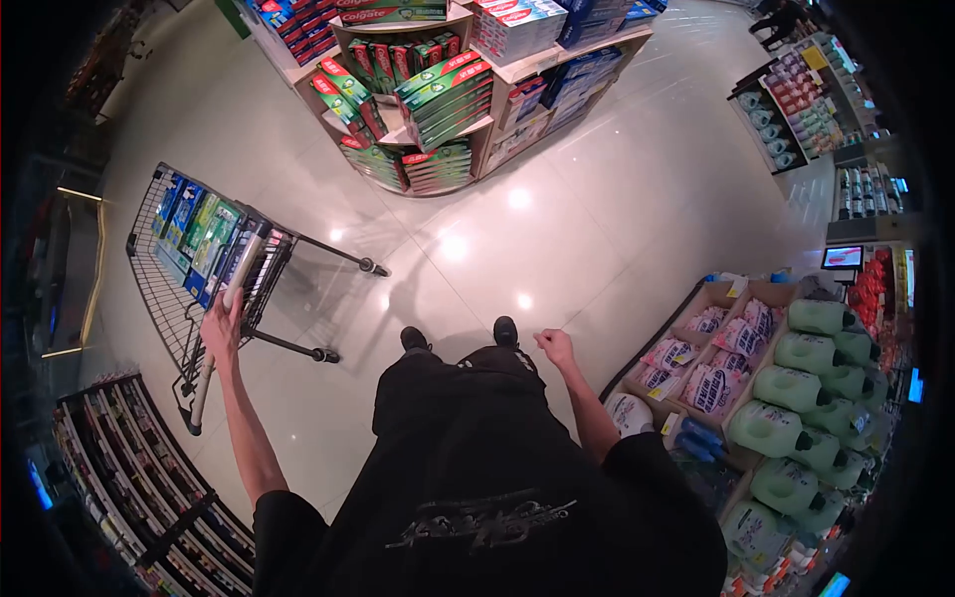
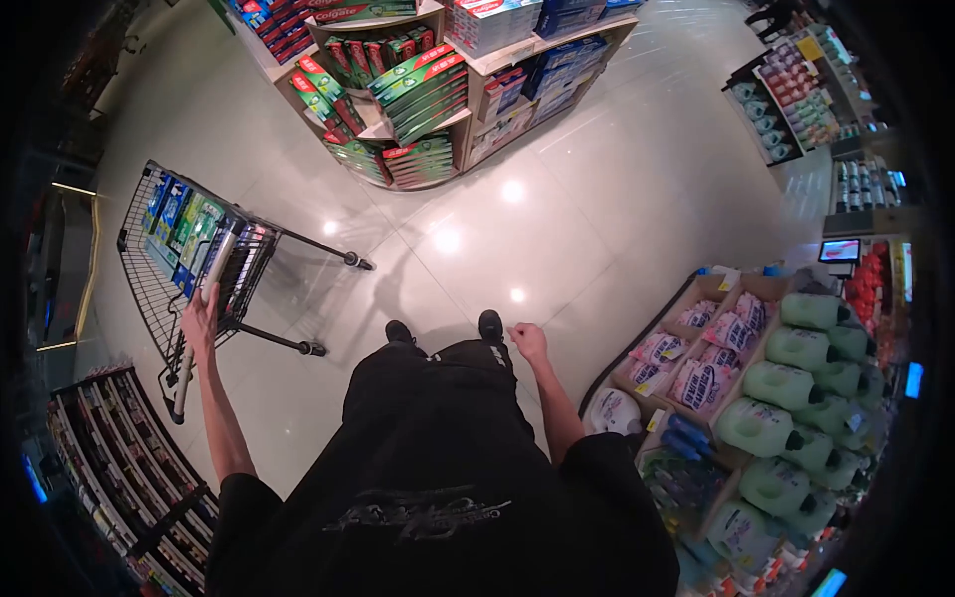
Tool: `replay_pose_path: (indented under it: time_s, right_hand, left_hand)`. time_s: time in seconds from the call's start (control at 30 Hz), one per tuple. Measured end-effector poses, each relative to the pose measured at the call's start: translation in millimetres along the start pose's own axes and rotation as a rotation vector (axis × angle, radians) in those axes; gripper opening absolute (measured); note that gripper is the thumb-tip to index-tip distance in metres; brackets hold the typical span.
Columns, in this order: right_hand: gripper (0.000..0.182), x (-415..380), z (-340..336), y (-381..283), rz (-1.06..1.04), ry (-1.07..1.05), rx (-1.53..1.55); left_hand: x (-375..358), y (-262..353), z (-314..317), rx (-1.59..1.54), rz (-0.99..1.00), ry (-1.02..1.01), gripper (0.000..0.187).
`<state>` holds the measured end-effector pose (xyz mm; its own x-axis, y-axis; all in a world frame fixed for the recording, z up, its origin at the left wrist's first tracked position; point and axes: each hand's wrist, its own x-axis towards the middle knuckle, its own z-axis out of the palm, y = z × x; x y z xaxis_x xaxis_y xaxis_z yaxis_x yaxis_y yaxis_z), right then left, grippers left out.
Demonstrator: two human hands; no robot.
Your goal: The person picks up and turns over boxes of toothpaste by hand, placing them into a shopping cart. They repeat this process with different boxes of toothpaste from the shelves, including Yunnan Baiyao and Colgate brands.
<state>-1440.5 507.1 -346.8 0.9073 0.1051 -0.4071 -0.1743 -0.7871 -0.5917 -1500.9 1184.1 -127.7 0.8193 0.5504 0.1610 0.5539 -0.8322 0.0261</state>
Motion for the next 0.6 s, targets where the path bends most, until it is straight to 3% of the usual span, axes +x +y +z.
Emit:
replay_pose_path:
  time_s: [0.07, 0.2, 0.27, 0.43, 0.57, 0.6]
  right_hand:
    - [0.039, -7.6, 4.6, -30.8, 0.024, 0.034, -0.141]
    - [0.040, -9.5, 25.3, -51.9, 0.075, 0.177, -0.117]
    - [0.038, -15.1, 37.0, -46.0, 0.105, 0.198, -0.135]
    - [0.025, -36.4, 75.3, -5.4, 0.166, -0.052, -0.103]
    - [0.030, -59.8, 67.5, -35.0, 0.422, -0.218, -0.034]
    - [0.030, -58.8, 70.0, -39.4, 0.406, -0.241, -0.041]
  left_hand:
    - [17.1, -7.5, -8.6, -0.021, -0.112, -0.120, 0.066]
    - [77.2, -18.4, -6.1, -0.017, -0.308, -0.086, 0.084]
    - [97.2, -31.7, 7.8, -0.022, -0.309, -0.058, 0.085]
    - [137.9, -64.4, 16.4, -0.024, -0.321, 0.030, 0.084]
    - [160.7, -72.3, 20.9, 0.049, -0.302, 0.052, 0.081]
    - [167.6, -74.0, 20.2, 0.060, -0.289, 0.069, 0.081]
